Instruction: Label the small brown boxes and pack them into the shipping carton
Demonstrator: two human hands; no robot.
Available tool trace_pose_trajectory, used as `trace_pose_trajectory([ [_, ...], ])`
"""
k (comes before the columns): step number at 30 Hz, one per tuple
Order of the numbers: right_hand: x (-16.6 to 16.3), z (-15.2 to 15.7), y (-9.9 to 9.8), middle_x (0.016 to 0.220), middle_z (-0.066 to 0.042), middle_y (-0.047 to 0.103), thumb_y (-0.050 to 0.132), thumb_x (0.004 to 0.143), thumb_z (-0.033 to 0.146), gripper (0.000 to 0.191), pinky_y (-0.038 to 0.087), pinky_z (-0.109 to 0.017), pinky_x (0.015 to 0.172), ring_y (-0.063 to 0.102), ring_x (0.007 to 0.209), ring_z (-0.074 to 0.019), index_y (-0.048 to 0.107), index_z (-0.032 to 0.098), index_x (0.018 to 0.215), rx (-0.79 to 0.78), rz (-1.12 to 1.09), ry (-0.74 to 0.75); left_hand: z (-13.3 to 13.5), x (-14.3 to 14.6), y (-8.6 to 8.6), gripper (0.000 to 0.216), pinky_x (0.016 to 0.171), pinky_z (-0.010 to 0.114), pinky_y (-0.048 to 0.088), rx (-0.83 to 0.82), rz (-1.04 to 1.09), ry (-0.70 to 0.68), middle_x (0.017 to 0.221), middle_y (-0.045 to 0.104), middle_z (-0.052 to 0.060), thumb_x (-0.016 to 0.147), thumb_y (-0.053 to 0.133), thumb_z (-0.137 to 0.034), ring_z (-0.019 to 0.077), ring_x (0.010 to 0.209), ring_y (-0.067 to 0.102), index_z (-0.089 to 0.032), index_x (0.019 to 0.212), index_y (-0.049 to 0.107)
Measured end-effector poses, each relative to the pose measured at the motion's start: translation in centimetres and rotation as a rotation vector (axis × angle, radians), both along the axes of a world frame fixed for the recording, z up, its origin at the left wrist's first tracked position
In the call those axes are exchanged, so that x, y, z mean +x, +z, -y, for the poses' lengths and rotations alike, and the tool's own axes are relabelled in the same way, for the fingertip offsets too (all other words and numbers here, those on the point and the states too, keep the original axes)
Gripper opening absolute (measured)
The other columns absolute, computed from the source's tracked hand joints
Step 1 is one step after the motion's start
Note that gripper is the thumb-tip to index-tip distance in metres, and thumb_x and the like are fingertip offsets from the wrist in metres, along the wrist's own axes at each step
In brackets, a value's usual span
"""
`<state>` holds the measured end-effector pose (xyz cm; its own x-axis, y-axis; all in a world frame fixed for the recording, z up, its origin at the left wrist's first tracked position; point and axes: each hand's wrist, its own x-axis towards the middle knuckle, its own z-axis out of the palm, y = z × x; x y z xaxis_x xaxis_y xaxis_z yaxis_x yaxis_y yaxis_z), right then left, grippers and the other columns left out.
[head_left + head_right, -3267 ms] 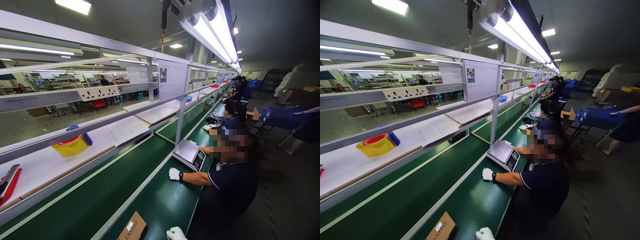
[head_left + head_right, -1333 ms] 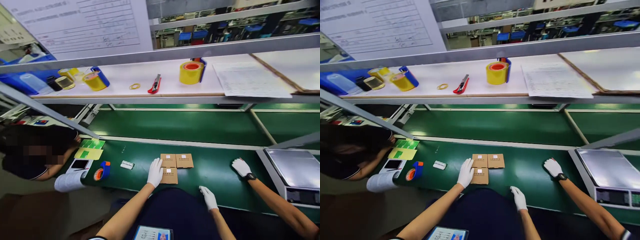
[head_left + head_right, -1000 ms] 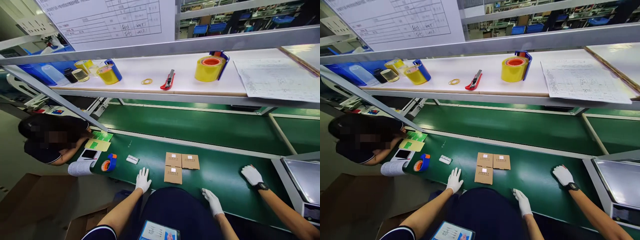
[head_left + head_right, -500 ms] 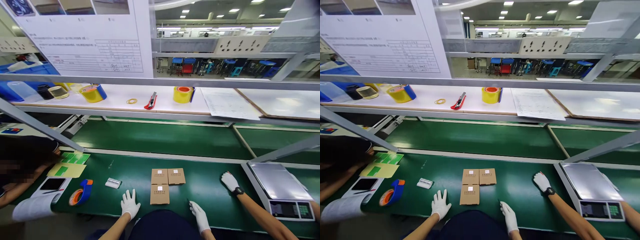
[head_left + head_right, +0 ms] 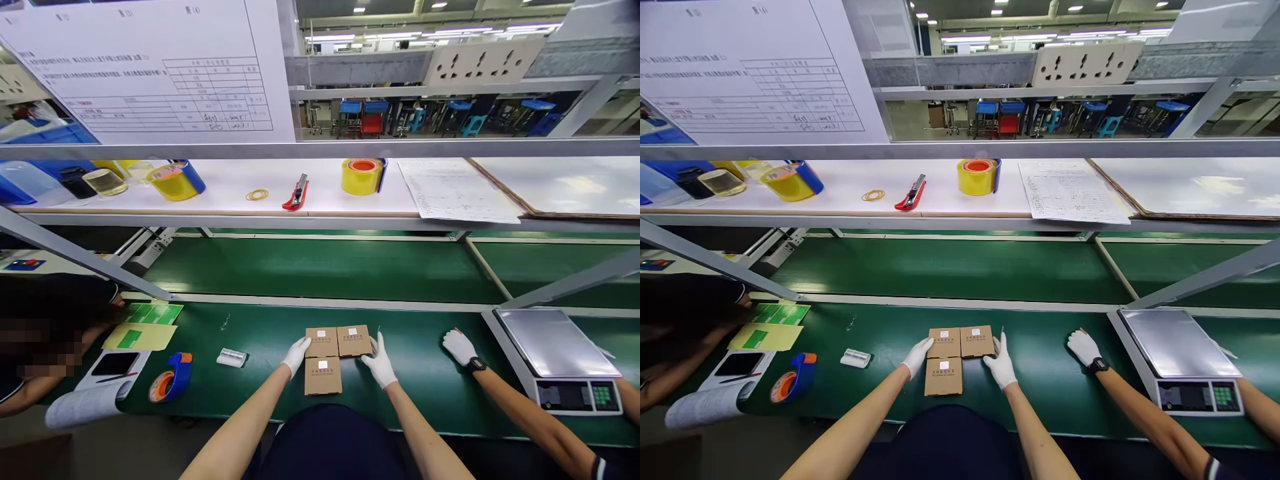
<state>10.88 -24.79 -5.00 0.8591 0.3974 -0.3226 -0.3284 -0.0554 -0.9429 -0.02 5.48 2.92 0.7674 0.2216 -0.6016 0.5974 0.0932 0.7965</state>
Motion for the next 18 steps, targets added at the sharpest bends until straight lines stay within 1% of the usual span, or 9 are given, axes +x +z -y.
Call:
trace_pose_trajectory([
  [2,-0.3,-0.7,-0.2,0.163,-0.012,0.039,0.067,0.075,0.036,0.122,0.034,-0.039,0.124,0.046,0.147,-0.0218,-0.012,0.023,0.167,-0.050,0.039,-0.001,0.4,-0.4,-0.1,0.059,0.111,0.036,0.048,-0.091,0.025,0.031,0.148,0.059,0.011,0.102,0.050,-0.053,0.0236,0.132,0.060,-0.017,0.149,0.051],
  [5,-0.9,-1.0,-0.1,0.157,-0.011,0.049,0.069,0.077,0.040,0.118,0.039,-0.041,0.120,0.051,0.142,-0.0240,-0.003,0.023,0.169,-0.169,0.069,-0.007,0.5,-0.8,-0.1,0.066,0.110,0.036,0.050,-0.196,0.055,0.088,0.148,0.059,0.010,0.097,0.062,-0.051,0.0249,0.132,0.060,-0.019,0.153,0.048],
  [7,-1.0,-0.9,0.3,0.153,-0.012,0.052,0.070,0.077,0.043,0.116,0.042,-0.041,0.118,0.054,0.140,-0.0249,0.004,0.021,0.169,-0.219,0.061,0.001,0.1,-0.3,0.1,0.064,0.107,0.036,0.051,-0.157,0.026,0.103,0.146,0.060,0.012,0.097,0.062,-0.049,0.0255,0.129,0.062,-0.017,0.152,0.051],
  [9,-0.1,-1.1,1.2,0.151,-0.012,0.055,0.070,0.077,0.044,0.113,0.044,-0.040,0.117,0.057,0.136,-0.0247,0.008,0.020,0.169,-0.234,0.039,0.009,-0.7,1.1,0.4,0.061,0.103,0.036,0.052,-0.083,-0.037,0.097,0.144,0.062,0.014,0.097,0.060,-0.049,0.0268,0.128,0.062,-0.015,0.148,0.055],
  [11,1.9,-1.8,2.4,0.146,-0.012,0.059,0.071,0.078,0.046,0.113,0.047,-0.037,0.114,0.061,0.132,-0.0246,0.009,0.018,0.168,-0.254,0.007,0.002,-2.1,3.2,0.5,0.063,0.099,0.037,0.053,-0.032,-0.104,0.079,0.140,0.064,0.016,0.095,0.060,-0.055,0.0295,0.127,0.062,-0.013,0.142,0.061],
  [13,4.8,-3.2,3.7,0.137,-0.013,0.065,0.071,0.079,0.051,0.109,0.050,-0.037,0.109,0.065,0.125,-0.0264,0.017,0.014,0.167,-0.353,-0.017,-0.010,-3.5,5.7,0.5,0.068,0.096,0.040,0.054,-0.005,-0.160,0.045,0.133,0.068,0.017,0.091,0.063,-0.064,0.0322,0.123,0.064,-0.013,0.136,0.066],
  [14,6.4,-4.0,4.2,0.132,-0.014,0.068,0.071,0.079,0.054,0.106,0.051,-0.038,0.106,0.066,0.122,-0.0282,0.025,0.012,0.164,-0.424,-0.022,-0.015,-4.2,7.0,0.4,0.069,0.094,0.040,0.054,0.009,-0.184,0.021,0.130,0.069,0.017,0.088,0.066,-0.066,0.0326,0.121,0.065,-0.014,0.134,0.068],
  [16,9.3,-5.8,4.9,0.125,-0.017,0.070,0.072,0.076,0.059,0.097,0.051,-0.042,0.102,0.067,0.117,-0.0329,0.043,0.010,0.154,-0.550,-0.026,-0.026,-5.0,9.1,0.1,0.068,0.091,0.039,0.055,0.049,-0.225,-0.021,0.127,0.071,0.015,0.082,0.073,-0.062,0.0322,0.119,0.066,-0.017,0.133,0.069],
  [18,11.3,-7.2,5.0,0.124,-0.021,0.069,0.075,0.071,0.060,0.090,0.050,-0.047,0.101,0.066,0.116,-0.0375,0.055,0.010,0.144,-0.614,-0.040,-0.037,-5.3,10.5,-0.2,0.066,0.088,0.039,0.056,0.107,-0.270,-0.044,0.129,0.070,0.015,0.081,0.076,-0.058,0.0318,0.120,0.065,-0.019,0.134,0.067],
])
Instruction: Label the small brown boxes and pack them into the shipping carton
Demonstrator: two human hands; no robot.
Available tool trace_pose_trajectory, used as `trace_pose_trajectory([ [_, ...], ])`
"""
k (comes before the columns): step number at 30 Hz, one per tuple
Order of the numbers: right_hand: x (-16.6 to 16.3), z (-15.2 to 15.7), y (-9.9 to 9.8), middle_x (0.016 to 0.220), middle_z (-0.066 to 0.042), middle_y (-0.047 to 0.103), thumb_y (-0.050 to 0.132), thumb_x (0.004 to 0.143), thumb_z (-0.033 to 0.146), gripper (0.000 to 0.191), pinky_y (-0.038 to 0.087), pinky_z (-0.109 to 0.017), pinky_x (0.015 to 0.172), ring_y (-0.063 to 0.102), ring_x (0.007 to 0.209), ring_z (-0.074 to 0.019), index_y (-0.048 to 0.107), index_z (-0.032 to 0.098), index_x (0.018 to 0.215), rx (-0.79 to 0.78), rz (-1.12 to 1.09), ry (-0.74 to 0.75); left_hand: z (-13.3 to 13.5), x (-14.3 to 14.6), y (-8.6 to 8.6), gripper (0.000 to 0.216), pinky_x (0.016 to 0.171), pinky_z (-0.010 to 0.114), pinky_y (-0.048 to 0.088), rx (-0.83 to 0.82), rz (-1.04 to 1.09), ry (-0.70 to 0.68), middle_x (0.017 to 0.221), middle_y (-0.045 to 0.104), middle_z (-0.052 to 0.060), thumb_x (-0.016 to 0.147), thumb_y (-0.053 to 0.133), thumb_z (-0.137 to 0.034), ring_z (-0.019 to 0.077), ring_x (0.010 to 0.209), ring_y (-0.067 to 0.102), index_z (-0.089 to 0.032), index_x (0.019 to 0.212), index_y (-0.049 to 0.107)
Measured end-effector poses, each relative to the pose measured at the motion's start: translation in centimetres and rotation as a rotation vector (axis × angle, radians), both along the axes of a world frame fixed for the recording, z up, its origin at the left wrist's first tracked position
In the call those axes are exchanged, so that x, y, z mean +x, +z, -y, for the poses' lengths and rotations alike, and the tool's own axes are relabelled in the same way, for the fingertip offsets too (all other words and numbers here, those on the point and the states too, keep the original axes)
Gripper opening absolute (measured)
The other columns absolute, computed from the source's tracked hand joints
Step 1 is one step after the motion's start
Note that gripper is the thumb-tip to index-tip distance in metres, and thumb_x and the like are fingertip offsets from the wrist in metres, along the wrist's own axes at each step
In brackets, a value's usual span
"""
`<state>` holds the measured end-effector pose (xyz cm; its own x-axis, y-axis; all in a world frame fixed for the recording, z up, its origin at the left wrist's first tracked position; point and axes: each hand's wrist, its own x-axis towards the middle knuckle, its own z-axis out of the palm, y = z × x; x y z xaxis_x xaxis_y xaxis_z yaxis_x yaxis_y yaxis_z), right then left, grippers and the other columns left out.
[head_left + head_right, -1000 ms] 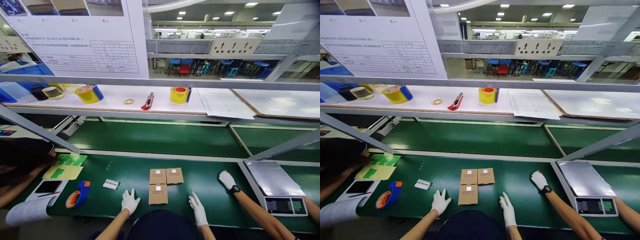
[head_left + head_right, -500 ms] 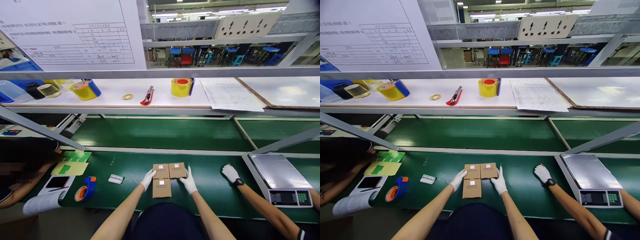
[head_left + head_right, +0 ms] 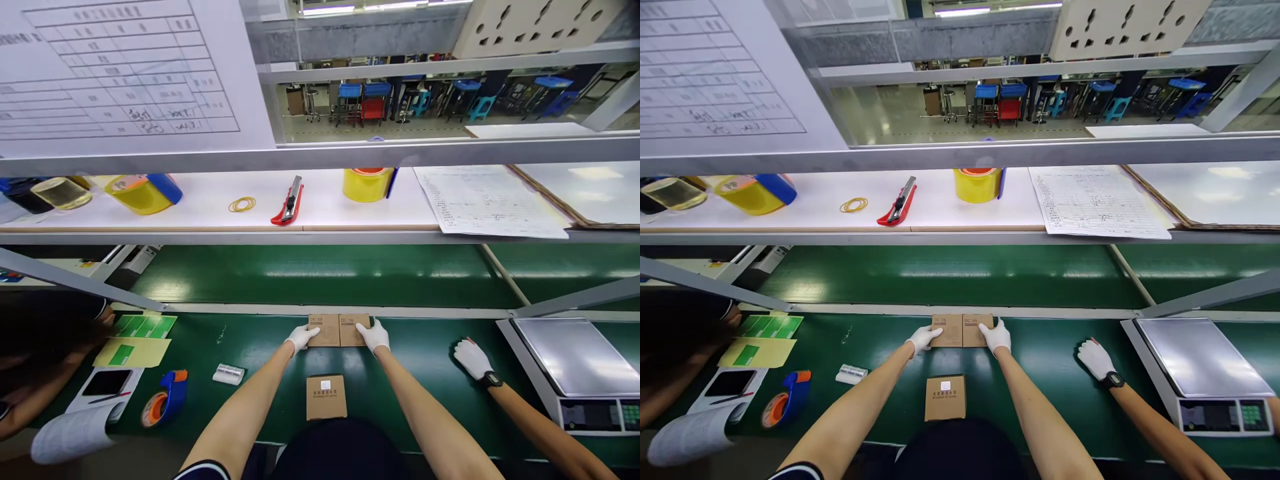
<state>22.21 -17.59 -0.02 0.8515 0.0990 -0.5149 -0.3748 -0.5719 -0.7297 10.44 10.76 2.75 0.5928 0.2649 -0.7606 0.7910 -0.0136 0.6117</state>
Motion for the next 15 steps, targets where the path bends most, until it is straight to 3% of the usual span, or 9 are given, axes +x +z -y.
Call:
trace_pose_trajectory([
  [3,0.7,-0.9,-0.6,0.122,-0.023,0.069,0.077,0.067,0.060,0.091,0.048,-0.052,0.100,0.065,0.115,-0.0406,0.058,0.012,0.141,-0.036,-0.029,-0.021,0.4,0.4,-0.2,0.064,0.083,0.039,0.057,0.063,-0.061,-0.026,0.131,0.068,0.015,0.085,0.072,-0.059,0.0324,0.118,0.065,-0.020,0.136,0.066],
  [9,-1.6,0.1,-1.5,0.121,-0.023,0.068,0.074,0.069,0.067,0.096,0.048,-0.054,0.097,0.066,0.112,-0.0419,0.052,0.014,0.147,-0.050,-0.076,-0.083,1.7,-1.2,-0.4,0.061,0.081,0.035,0.058,0.073,-0.083,-0.063,0.139,0.065,0.012,0.094,0.061,-0.056,0.0295,0.123,0.063,-0.024,0.145,0.058],
  [13,-1.8,0.2,-2.1,0.122,-0.023,0.068,0.078,0.068,0.062,0.098,0.045,-0.057,0.103,0.063,0.116,-0.0439,0.052,0.012,0.148,0.024,-0.063,-0.125,2.1,-1.0,-0.4,0.061,0.087,0.040,0.058,0.115,-0.069,-0.097,0.140,0.064,0.013,0.095,0.058,-0.057,0.0305,0.123,0.064,-0.023,0.146,0.057],
  [15,-2.1,0.6,-2.8,0.126,-0.022,0.067,0.077,0.070,0.062,0.101,0.044,-0.054,0.108,0.063,0.119,-0.0409,0.047,0.012,0.152,0.114,-0.059,-0.152,2.4,-1.1,0.2,0.069,0.100,0.043,0.053,0.196,-0.048,-0.116,0.143,0.061,0.018,0.094,0.059,-0.057,0.0328,0.128,0.061,-0.016,0.149,0.054],
])
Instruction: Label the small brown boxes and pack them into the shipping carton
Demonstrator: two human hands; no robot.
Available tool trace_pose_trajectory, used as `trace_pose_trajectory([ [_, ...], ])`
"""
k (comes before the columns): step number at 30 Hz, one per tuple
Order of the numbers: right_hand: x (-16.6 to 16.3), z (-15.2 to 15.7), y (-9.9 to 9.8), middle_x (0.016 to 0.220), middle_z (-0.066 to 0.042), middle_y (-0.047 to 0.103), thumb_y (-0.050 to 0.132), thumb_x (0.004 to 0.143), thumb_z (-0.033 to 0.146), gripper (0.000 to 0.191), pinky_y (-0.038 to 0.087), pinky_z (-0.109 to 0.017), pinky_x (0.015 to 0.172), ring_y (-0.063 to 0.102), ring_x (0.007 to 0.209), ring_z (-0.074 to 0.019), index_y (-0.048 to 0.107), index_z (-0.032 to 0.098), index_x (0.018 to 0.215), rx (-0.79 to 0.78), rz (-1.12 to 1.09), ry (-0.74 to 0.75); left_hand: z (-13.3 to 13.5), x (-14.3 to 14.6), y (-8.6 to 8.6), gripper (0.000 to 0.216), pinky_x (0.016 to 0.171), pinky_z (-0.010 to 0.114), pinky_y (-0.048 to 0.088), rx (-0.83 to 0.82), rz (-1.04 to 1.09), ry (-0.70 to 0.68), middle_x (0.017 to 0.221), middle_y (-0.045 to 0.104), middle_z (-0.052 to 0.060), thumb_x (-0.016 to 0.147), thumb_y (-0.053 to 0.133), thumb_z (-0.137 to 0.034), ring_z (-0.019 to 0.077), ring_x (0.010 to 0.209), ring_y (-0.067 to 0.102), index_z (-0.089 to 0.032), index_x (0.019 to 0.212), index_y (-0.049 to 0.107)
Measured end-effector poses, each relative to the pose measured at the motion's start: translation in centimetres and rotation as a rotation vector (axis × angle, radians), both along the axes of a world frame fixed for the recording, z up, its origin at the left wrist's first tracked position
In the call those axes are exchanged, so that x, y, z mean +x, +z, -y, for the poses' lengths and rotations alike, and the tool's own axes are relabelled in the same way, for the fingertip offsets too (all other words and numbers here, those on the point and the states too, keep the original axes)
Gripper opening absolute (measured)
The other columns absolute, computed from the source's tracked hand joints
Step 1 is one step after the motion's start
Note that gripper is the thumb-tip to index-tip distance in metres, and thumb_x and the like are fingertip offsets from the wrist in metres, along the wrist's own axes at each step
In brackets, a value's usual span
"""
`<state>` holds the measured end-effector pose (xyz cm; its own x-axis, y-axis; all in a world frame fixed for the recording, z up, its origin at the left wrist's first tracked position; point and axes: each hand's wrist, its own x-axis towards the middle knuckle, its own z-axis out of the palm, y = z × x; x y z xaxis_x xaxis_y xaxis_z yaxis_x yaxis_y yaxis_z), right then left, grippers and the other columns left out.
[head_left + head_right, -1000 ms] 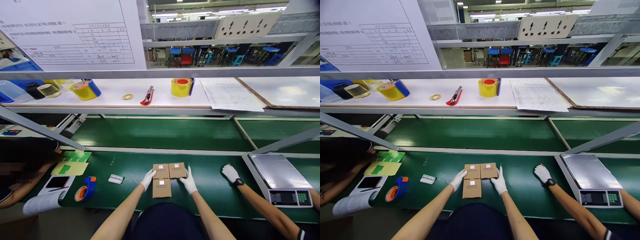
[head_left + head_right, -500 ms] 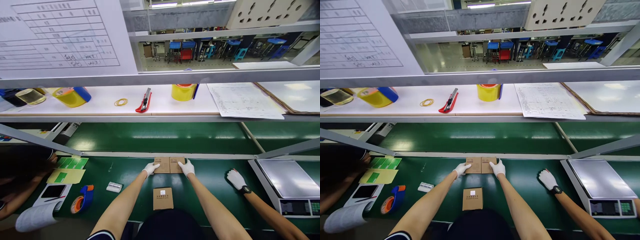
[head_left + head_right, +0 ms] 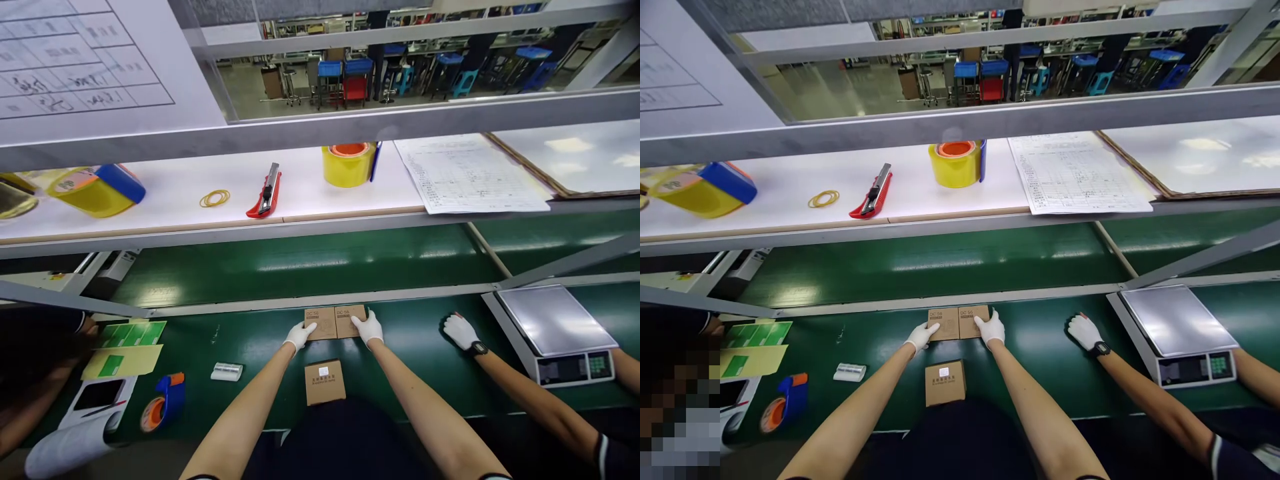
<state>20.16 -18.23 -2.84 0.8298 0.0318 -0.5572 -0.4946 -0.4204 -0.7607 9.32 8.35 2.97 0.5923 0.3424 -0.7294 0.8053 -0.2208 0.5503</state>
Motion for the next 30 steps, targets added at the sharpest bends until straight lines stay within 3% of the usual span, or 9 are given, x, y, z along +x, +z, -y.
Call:
trace_pose_trajectory([
  [3,-2.0,2.3,-1.5,0.138,-0.018,0.063,0.062,0.082,0.071,0.101,0.046,-0.044,0.112,0.062,0.126,-0.0318,0.034,0.014,0.161,0.169,-0.018,-0.075,1.3,-1.8,1.7,0.086,0.124,0.044,0.029,0.221,0.074,0.007,0.160,0.040,0.024,0.097,0.055,-0.054,0.0358,0.149,0.038,-0.003,0.162,0.031],
  [5,-4.9,5.0,-2.6,0.145,-0.018,0.058,0.049,0.086,0.079,0.102,0.047,-0.040,0.112,0.061,0.130,-0.0288,0.032,0.013,0.161,0.258,-0.059,-0.145,3.1,-4.2,2.9,0.080,0.128,0.041,0.020,0.393,0.204,-0.076,0.165,0.033,0.020,0.100,0.047,-0.049,0.0319,0.155,0.028,-0.005,0.164,0.028],
  [7,-8.7,8.1,-3.6,0.145,-0.022,0.057,0.044,0.080,0.088,0.110,0.048,-0.041,0.112,0.061,0.132,-0.0301,0.038,0.008,0.155,0.307,-0.110,-0.218,5.4,-7.2,3.6,0.065,0.128,0.037,0.022,0.518,0.358,-0.292,0.162,0.042,0.013,0.102,0.040,-0.044,0.0265,0.152,0.033,-0.012,0.159,0.043],
  [9,-12.6,10.9,-4.4,0.140,-0.025,0.060,0.047,0.068,0.095,0.119,0.049,-0.043,0.111,0.062,0.129,-0.0331,0.048,0.005,0.146,0.319,-0.140,-0.278,7.7,-9.9,3.7,0.063,0.129,0.041,0.021,0.565,0.453,-0.579,0.161,0.044,0.010,0.101,0.044,-0.047,0.0270,0.152,0.035,-0.017,0.156,0.049],
  [12,-17.2,13.7,-5.2,0.124,-0.022,0.069,0.059,0.058,0.095,0.111,0.051,-0.045,0.107,0.067,0.117,-0.0342,0.064,0.009,0.127,0.349,-0.154,-0.330,10.4,-12.5,2.7,0.105,0.130,0.060,0.002,0.565,0.411,-0.915,0.170,0.025,0.016,0.077,0.074,-0.066,0.0411,0.158,0.017,-0.015,0.163,0.038],
  [14,-18.6,14.3,-5.6,0.116,-0.017,0.072,0.065,0.060,0.092,0.098,0.051,-0.047,0.106,0.068,0.113,-0.0333,0.071,0.013,0.118,0.376,-0.160,-0.330,11.2,-13.0,1.8,0.123,0.126,0.067,-0.007,0.613,0.341,-1.019,0.171,0.015,0.020,0.065,0.085,-0.061,0.0470,0.158,0.009,-0.013,0.165,0.032],
  [18,-18.9,14.0,-5.9,0.118,-0.014,0.071,0.065,0.062,0.092,0.089,0.049,-0.047,0.108,0.064,0.115,-0.0330,0.077,0.015,0.105,0.379,-0.154,-0.307,10.7,-12.6,1.0,0.104,0.127,0.065,-0.004,0.713,0.319,-1.082,0.171,0.020,0.017,0.076,0.082,-0.038,0.0430,0.157,0.018,-0.017,0.165,0.032],
  [30,-20.0,12.5,-7.9,0.113,-0.012,0.073,0.068,0.065,0.082,0.077,0.045,-0.042,0.112,0.062,0.118,-0.0313,0.076,0.014,0.100,0.338,-0.117,-0.327,6.6,-12.6,2.4,0.100,0.130,0.060,0.001,0.680,0.334,-1.071,0.171,0.023,0.012,0.078,0.080,-0.036,0.0405,0.156,0.020,-0.019,0.165,0.034],
])
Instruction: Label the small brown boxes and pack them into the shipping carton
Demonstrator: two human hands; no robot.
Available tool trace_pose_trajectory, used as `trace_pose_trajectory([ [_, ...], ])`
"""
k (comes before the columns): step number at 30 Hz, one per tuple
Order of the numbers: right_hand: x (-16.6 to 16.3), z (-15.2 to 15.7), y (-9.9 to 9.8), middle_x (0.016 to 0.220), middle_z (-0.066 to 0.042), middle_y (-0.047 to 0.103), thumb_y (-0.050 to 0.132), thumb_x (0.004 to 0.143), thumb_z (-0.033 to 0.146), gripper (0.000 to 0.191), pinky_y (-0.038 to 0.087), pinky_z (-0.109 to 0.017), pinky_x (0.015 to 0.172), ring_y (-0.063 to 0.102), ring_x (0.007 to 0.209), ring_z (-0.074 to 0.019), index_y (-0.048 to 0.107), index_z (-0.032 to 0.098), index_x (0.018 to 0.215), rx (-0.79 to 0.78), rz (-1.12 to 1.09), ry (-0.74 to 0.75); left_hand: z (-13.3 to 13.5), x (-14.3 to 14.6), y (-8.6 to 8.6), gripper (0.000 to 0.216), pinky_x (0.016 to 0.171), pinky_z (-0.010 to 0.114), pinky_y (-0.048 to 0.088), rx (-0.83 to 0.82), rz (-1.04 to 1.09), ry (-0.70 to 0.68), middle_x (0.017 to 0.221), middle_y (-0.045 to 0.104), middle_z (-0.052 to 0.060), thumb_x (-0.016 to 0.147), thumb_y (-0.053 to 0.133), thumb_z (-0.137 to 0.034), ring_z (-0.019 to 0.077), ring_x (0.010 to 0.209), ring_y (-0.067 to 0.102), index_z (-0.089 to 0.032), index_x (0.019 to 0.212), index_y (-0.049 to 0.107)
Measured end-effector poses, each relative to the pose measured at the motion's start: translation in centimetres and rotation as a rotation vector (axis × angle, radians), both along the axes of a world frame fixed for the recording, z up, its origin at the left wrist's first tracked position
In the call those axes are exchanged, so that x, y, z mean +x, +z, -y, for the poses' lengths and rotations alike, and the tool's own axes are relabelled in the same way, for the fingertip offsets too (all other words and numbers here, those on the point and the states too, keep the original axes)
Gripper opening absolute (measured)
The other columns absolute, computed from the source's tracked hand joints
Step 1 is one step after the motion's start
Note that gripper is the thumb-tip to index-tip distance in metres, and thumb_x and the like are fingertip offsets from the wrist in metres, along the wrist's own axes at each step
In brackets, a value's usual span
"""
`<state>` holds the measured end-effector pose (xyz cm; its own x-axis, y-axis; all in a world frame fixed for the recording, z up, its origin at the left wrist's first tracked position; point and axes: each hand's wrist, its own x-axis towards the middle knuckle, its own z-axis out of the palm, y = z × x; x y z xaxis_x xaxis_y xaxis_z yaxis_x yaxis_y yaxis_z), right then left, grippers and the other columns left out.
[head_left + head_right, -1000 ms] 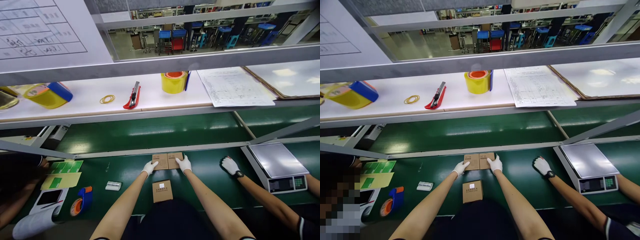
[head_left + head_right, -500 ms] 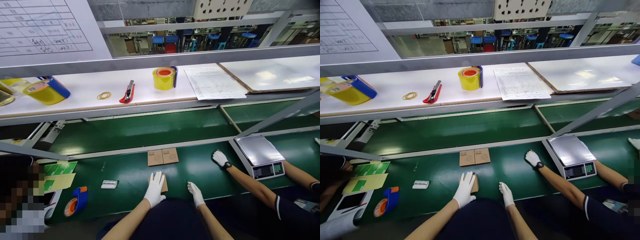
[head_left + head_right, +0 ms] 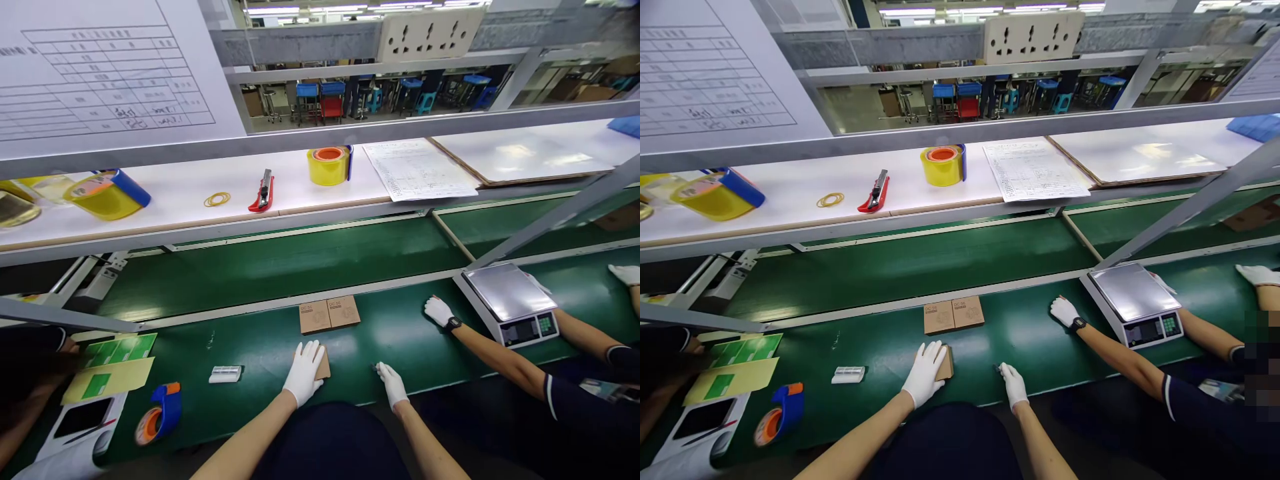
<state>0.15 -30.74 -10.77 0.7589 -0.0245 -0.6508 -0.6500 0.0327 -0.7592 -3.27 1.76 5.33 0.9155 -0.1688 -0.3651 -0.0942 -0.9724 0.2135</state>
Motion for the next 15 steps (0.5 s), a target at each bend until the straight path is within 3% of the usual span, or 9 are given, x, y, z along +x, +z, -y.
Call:
trace_pose_trajectory([
  [2,-0.7,-0.7,0.2,0.112,-0.012,0.073,0.069,0.064,0.080,0.075,0.047,-0.042,0.109,0.064,0.115,-0.0313,0.076,0.014,0.100,-0.014,-0.002,-0.005,-0.2,-0.1,0.2,0.099,0.130,0.059,0.001,-0.041,-0.005,0.014,0.170,0.025,0.012,0.078,0.079,-0.038,0.0403,0.156,0.021,-0.019,0.164,0.035],
  [5,-1.8,-1.8,0.5,0.118,-0.011,0.072,0.071,0.065,0.074,0.076,0.049,-0.043,0.107,0.065,0.113,-0.0309,0.075,0.015,0.112,-0.041,-0.003,-0.014,-0.3,0.2,0.7,0.094,0.129,0.059,0.002,-0.140,-0.009,0.054,0.168,0.031,0.015,0.082,0.073,-0.055,0.0409,0.155,0.023,-0.018,0.162,0.040],
  [8,-2.9,-3.1,1.0,0.125,-0.011,0.070,0.072,0.067,0.071,0.082,0.049,-0.043,0.108,0.066,0.113,-0.0297,0.070,0.016,0.129,-0.057,-0.005,-0.031,-0.5,2.7,1.6,0.077,0.129,0.056,0.007,-0.218,0.067,0.054,0.163,0.039,0.014,0.089,0.063,-0.062,0.0385,0.153,0.027,-0.018,0.151,0.054],
  [12,-4.0,-4.6,2.1,0.130,-0.015,0.067,0.070,0.071,0.070,0.100,0.051,-0.040,0.105,0.067,0.114,-0.0289,0.052,0.011,0.150,-0.057,-0.014,-0.059,-0.4,10.5,2.9,0.055,0.125,0.051,0.021,-0.226,0.165,-0.018,0.154,0.050,0.015,0.095,0.061,-0.043,0.0366,0.146,0.036,-0.015,0.143,0.061],
  [15,-4.6,-5.3,2.9,0.131,-0.016,0.066,0.070,0.072,0.069,0.107,0.051,-0.039,0.106,0.066,0.116,-0.0294,0.043,0.009,0.156,-0.043,-0.035,-0.070,0.7,17.6,3.0,0.047,0.111,0.046,0.039,-0.220,0.133,-0.059,0.137,0.061,0.018,0.098,0.054,-0.030,0.0340,0.127,0.053,-0.013,0.141,0.061],
])
